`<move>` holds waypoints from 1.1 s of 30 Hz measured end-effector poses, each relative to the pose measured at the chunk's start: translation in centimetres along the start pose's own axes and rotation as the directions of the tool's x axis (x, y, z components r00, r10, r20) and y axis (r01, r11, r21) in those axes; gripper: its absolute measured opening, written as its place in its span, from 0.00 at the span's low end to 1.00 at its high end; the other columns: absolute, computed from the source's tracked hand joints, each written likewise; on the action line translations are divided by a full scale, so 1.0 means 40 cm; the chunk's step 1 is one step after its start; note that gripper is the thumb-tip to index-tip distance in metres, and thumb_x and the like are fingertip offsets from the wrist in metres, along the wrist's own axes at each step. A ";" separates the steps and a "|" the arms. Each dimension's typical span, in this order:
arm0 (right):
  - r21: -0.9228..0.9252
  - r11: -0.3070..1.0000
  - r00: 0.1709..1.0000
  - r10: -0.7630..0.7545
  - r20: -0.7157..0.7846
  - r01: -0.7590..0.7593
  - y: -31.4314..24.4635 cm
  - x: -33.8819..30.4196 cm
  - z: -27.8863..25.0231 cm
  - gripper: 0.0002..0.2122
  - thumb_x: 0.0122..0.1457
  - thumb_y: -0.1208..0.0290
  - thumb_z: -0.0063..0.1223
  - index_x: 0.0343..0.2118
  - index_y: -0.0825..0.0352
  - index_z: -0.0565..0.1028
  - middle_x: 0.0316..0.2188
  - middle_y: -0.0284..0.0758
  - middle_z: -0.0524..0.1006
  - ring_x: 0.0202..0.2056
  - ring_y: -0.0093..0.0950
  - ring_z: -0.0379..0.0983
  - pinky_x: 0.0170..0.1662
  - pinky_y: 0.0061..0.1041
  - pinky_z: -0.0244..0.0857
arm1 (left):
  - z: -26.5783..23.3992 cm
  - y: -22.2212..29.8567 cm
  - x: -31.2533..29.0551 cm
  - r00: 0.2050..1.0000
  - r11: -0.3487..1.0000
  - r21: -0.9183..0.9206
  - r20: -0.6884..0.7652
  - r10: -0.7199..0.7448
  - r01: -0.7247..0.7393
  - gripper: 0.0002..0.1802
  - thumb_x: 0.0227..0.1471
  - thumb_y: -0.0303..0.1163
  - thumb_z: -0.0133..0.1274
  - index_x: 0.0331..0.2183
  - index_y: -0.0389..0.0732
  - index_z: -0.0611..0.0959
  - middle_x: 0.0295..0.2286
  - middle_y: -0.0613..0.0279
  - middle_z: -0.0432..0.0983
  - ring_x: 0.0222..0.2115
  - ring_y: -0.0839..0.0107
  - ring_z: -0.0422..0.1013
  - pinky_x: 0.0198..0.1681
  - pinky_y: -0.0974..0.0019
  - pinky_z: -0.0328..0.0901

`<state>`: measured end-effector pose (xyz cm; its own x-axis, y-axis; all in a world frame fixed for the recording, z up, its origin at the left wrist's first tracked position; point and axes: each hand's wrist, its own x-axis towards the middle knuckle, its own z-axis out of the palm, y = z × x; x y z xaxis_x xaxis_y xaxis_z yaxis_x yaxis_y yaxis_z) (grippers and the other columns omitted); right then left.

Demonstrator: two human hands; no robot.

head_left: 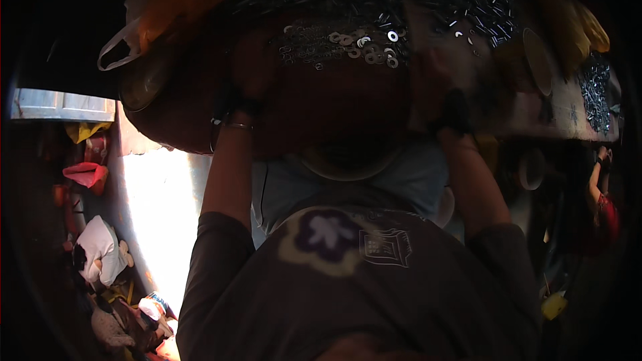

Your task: Manually assembling large metal bolts by sliding multiple washers onto each bolt and then placing them into a container.

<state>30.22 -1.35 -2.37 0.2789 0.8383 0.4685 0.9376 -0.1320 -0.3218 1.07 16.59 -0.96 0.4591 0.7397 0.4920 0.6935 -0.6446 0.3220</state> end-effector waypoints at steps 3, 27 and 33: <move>0.056 0.998 0.998 -0.036 -0.042 0.039 -0.030 0.008 -0.016 0.04 0.56 0.72 0.46 0.32 0.65 0.68 0.29 0.45 0.70 0.31 0.49 0.70 0.31 0.41 0.64 | 0.002 -0.001 -0.009 0.994 0.988 -0.115 0.040 -0.101 0.105 0.19 0.52 0.41 0.49 0.41 0.38 0.78 0.40 0.50 0.74 0.44 0.55 0.68 0.50 0.58 0.60; 0.054 0.996 0.997 0.074 -0.032 -0.072 -0.013 0.005 0.016 0.05 0.59 0.72 0.42 0.35 0.66 0.68 0.30 0.44 0.70 0.31 0.45 0.69 0.33 0.39 0.62 | -0.060 -0.005 -0.020 0.947 0.936 -0.253 -0.145 -0.285 0.243 0.18 0.48 0.38 0.53 0.41 0.40 0.77 0.40 0.51 0.72 0.43 0.57 0.68 0.48 0.58 0.62; 0.064 0.995 0.994 0.082 -0.075 -0.077 -0.052 0.015 -0.007 0.06 0.60 0.71 0.44 0.37 0.66 0.67 0.32 0.44 0.72 0.32 0.45 0.71 0.31 0.39 0.65 | -0.096 -0.103 0.074 0.965 0.994 -0.100 -0.261 0.012 -0.039 0.20 0.51 0.37 0.50 0.44 0.39 0.76 0.42 0.51 0.72 0.44 0.56 0.68 0.49 0.58 0.61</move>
<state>28.49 -0.74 -1.19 0.3696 0.7825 0.5011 0.8981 -0.1625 -0.4088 -2.57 20.69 2.25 0.3064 0.6557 0.6900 0.6161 -0.6892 0.3814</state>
